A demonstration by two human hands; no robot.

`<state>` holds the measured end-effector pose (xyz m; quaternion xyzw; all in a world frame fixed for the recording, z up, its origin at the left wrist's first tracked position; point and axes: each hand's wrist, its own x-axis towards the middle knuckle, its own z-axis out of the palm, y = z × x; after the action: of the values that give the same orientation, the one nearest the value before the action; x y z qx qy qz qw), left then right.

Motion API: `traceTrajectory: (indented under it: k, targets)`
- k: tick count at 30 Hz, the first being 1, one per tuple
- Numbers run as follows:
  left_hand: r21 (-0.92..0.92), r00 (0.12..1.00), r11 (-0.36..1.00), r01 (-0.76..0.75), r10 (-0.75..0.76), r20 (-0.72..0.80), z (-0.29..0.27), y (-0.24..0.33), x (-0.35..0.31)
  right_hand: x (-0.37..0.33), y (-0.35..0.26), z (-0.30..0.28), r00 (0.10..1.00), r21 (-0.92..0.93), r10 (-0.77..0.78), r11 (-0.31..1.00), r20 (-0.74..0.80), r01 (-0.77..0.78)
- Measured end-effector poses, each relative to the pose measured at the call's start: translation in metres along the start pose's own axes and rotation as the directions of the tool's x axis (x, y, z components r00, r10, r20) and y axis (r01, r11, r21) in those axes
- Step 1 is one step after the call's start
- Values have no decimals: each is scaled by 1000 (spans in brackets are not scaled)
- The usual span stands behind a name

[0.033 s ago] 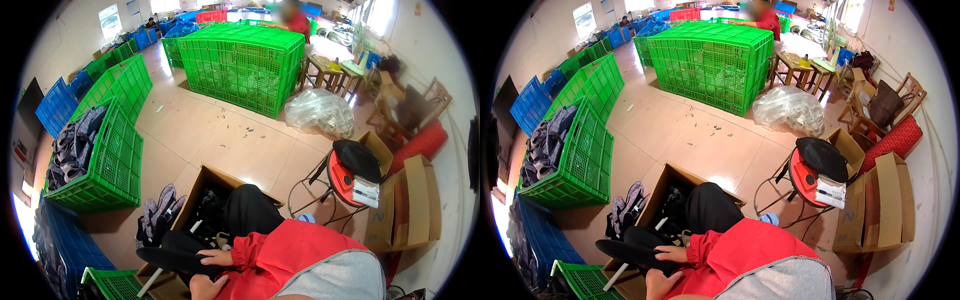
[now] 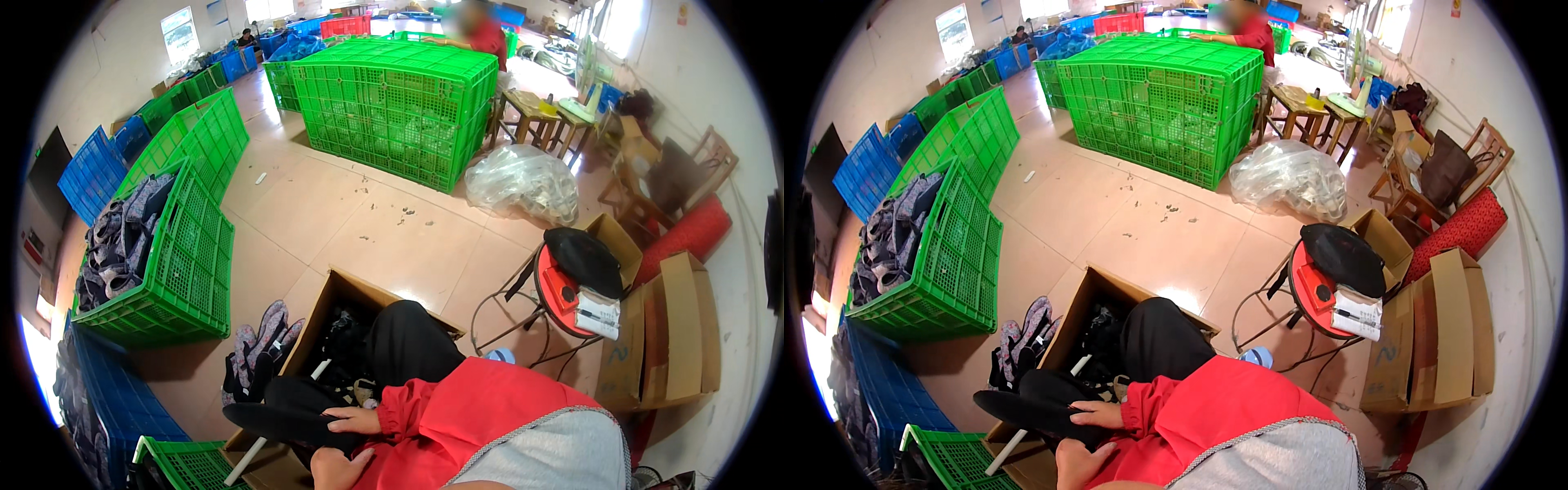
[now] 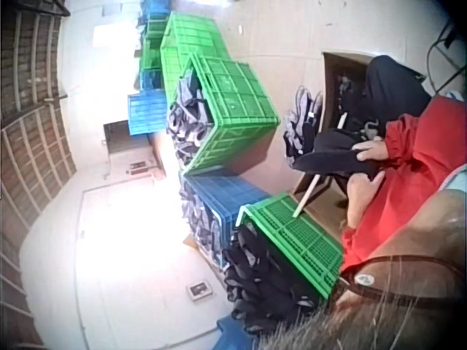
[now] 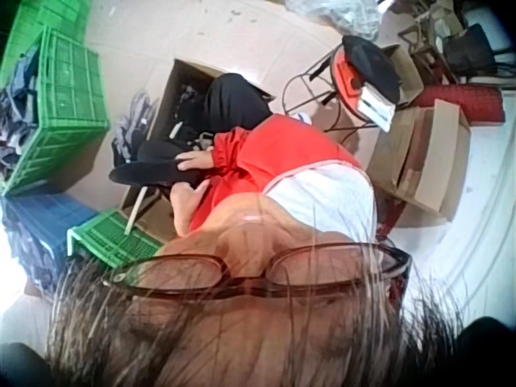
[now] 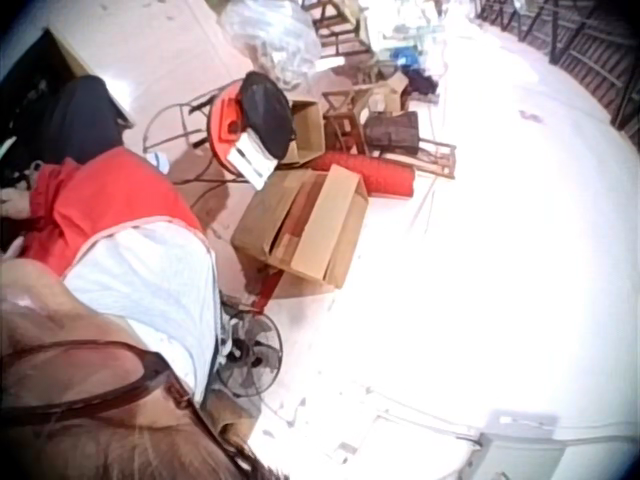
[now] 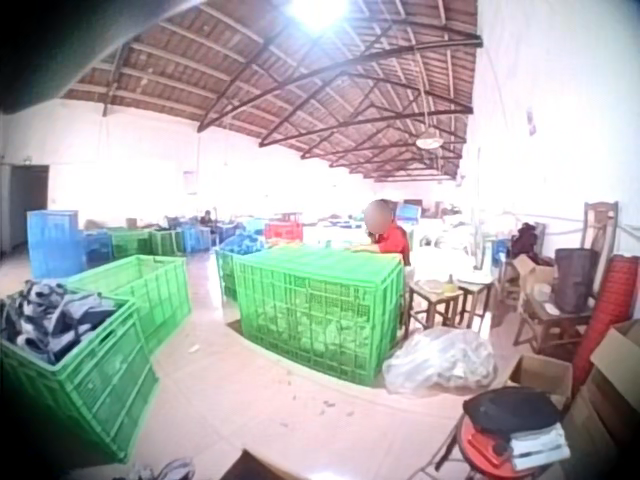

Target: The person sits on the floor in a warehouse and assembles slippers by hand. They pick up a slipper sole and a patterned fabric upper, then attach the upper to the sole by securing a strap or fastener. The person repeats this process for multiple slippers, placing the finished items into a green plastic crate.

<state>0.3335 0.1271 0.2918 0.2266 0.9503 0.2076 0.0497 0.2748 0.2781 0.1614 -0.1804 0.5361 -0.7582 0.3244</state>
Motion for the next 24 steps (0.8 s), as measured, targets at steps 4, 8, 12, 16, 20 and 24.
traceTrajectory:
  k: [4, 8, 12, 16, 20, 24]
  targets:
    - [8, 997, 999, 43, -42, -63, 6, 7, 0, -4, -20, 7, 1000, 32, 6, 999, -26, -5]
    - [-20, 981, 999, -43, 38, -191, 15, 4, 1, -4, -33, 5, 999, 17, 45, 999, 1, -45]
    - [3, 978, 995, -96, 95, -186, 16, 2, 0, -4, -32, 5, 999, -36, 38, 999, -13, -39]
    - [-143, 993, 989, 47, -61, -97, 18, -4, -4, -3, -36, 4, 999, -40, 53, 998, 2, -53]
    - [-271, 982, 956, 113, -148, -113, 21, -4, -3, -1, -29, 5, 998, -49, 35, 998, -44, -37]
    - [-230, 986, 966, 120, -143, -84, 17, -1, -2, -4, -31, 7, 998, -34, 18, 999, -59, -20]
